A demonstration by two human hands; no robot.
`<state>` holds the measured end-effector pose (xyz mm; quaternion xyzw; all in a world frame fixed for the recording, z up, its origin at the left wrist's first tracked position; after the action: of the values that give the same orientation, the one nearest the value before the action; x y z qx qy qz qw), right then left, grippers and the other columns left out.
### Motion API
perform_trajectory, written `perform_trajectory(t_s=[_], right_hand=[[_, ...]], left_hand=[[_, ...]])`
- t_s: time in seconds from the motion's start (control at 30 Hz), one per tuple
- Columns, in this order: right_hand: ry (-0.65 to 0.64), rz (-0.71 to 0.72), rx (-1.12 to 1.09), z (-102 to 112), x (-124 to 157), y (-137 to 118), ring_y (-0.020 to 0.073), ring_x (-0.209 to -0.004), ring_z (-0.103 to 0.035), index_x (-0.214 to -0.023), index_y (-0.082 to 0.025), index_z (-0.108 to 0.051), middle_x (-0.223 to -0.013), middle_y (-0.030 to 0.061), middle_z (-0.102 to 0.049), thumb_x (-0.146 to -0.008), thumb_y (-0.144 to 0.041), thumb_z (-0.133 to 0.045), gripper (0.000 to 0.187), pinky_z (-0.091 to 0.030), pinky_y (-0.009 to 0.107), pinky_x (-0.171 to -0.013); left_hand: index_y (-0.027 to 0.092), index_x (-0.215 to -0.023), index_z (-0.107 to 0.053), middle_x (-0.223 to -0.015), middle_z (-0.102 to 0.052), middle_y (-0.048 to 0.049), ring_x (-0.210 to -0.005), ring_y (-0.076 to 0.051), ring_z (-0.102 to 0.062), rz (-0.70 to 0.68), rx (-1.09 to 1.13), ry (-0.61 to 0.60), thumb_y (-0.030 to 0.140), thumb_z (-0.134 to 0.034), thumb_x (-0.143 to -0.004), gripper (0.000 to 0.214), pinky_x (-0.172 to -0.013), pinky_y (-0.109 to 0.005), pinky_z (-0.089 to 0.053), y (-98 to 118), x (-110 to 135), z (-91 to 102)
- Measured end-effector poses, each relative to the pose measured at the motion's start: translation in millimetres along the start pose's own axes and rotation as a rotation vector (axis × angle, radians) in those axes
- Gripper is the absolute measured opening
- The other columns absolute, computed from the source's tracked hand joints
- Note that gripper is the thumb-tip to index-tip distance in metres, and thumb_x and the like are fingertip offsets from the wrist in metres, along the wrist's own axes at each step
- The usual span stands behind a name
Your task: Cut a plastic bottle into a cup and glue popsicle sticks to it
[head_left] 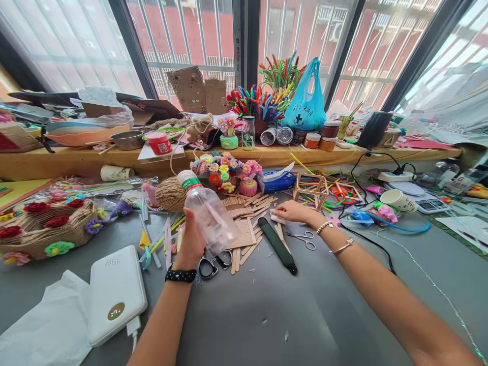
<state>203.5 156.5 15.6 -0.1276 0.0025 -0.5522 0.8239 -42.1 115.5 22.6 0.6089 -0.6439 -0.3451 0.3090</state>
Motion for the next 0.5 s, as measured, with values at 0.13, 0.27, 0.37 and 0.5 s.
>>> perform_trajectory(t_s=[0.13, 0.27, 0.37, 0.5], right_hand=[[-0.017, 0.020, 0.023, -3.0, 3.1, -3.7, 0.0184, -0.075, -0.062, -0.085, -0.018, -0.068, -0.085, 0.0062, -0.069, -0.076, -0.045, -0.050, 0.034, -0.040, 0.021, -0.061], [-0.015, 0.007, 0.064, -6.3, 3.2, -2.5, 0.0177, -0.079, -0.062, -0.088, -0.019, -0.067, -0.089, 0.0050, -0.069, -0.068, -0.034, -0.063, 0.026, -0.041, 0.019, -0.063], [0.002, -0.003, 0.103, -8.3, 1.7, -1.2, 0.0178, -0.084, -0.061, -0.094, -0.018, -0.065, -0.093, 0.0058, -0.068, -0.067, -0.023, -0.062, 0.027, -0.041, 0.019, -0.067], [0.036, -0.007, 0.155, -10.1, 0.1, -2.1, 0.0214, -0.090, -0.060, -0.099, -0.016, -0.064, -0.096, 0.0104, -0.067, -0.071, -0.018, -0.055, 0.029, -0.042, 0.024, -0.073]], left_hand=[[0.015, -0.100, -0.059, -0.084, -0.067, -0.0082, -0.089, -0.025, -0.061, 0.141, 0.041, 0.023, 0.077, -0.032, -0.062, 0.078, -0.074, -0.033, -0.050, 5.8, 7.6, 1.1], [0.016, -0.100, -0.059, -0.079, -0.066, -0.0064, -0.079, -0.021, -0.063, 0.209, -0.053, -0.014, 0.069, -0.040, -0.068, 0.065, -0.067, -0.030, -0.051, 0.0, 9.0, -5.5], [0.016, -0.098, -0.058, -0.078, -0.064, -0.0047, -0.069, -0.018, -0.062, 0.161, -0.247, 0.010, 0.056, -0.054, -0.068, 0.049, -0.060, -0.027, -0.050, -7.0, 5.2, -7.8], [0.013, -0.084, -0.062, -0.074, -0.063, -0.0053, -0.063, -0.018, -0.060, 0.154, -0.557, 0.092, 0.050, -0.062, -0.062, 0.043, -0.056, -0.028, -0.046, -15.1, 2.1, -4.1]])
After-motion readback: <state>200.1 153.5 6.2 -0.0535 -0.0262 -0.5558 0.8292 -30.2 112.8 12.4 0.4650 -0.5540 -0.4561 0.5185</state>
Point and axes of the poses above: each hand's wrist, its own x-axis away from the middle knuckle, its own z-axis out of the back of the hand, y = z × x, the point moved 6 cm from there along -x, towards the middle knuckle
